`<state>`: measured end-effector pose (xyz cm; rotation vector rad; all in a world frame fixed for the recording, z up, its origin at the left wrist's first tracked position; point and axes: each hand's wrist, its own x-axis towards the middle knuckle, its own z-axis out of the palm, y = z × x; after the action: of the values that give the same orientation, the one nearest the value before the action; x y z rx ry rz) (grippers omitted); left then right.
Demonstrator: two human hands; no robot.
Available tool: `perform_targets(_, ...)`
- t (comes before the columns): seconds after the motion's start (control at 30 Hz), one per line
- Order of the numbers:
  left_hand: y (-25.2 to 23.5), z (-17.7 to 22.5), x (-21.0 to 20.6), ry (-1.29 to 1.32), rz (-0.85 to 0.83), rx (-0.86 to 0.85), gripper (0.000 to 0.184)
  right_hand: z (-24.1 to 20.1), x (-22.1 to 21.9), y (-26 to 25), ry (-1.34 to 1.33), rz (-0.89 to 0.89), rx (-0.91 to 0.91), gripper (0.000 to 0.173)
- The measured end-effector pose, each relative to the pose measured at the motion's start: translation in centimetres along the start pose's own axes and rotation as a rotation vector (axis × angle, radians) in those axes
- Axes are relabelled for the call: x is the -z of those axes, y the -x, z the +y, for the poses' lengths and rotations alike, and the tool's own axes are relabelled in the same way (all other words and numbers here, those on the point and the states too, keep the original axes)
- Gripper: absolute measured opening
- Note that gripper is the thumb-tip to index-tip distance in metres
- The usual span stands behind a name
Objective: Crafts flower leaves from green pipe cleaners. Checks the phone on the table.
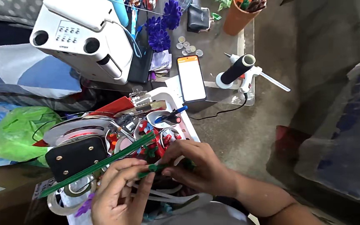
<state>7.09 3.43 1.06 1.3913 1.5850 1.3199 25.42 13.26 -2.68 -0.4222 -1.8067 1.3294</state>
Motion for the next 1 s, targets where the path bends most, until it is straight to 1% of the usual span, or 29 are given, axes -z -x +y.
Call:
perform_targets(0.1,0.0,-0.1,-0.3,-0.012,0.006,0.006,0.016,0.0,-0.5,0.0,0.012,0.006,-0.014,0.016)
perform_targets(0.3,0.2,-0.7,-0.2,-0.197,0.027,-0.065,0.011,-0.4,-1.2,0.0,0.207,0.047,0.02,0.01)
perform_targets(0.37,0.4,-0.8,-0.2,-0.187,0.007,-0.06,0.012,-0.5,-1.4,0.0,0.201,0.058,0.023,0.01)
perform_targets(0.47,0.6,-0.8,-0.4,-0.099,-0.025,-0.041,0.015,-0.5,-1.6,0.1,0.139,0.078,0.003,0.01)
perform_targets(0.6,0.6,-0.7,-0.5,-0.046,0.021,-0.035,0.015,-0.4,-1.6,0.1,0.064,0.077,0.002,0.008)
perform_targets(0.67,0.7,-0.5,-0.4,-0.048,0.052,-0.012,0.015,-0.7,-1.5,0.0,0.173,0.063,0.059,0.007)
perform_targets(0.77,0.8,-0.2,-0.3,0.0,0.045,0.036,0.014,-0.6,-1.0,0.0,0.439,-0.001,0.247,0.008)
perform_targets(0.83,0.9,-0.1,-0.2,0.048,0.022,0.064,0.013,-0.3,-0.7,0.1,0.556,-0.052,0.363,0.01)
perform_targets(0.9,1.0,-0.2,-0.2,0.083,-0.008,0.088,0.014,-0.2,-0.5,0.1,0.621,-0.078,0.44,0.009)
perform_targets(1.0,1.2,-0.2,-0.3,0.09,-0.015,0.103,0.015,-0.4,-0.4,-0.3,0.626,-0.094,0.471,0.007)
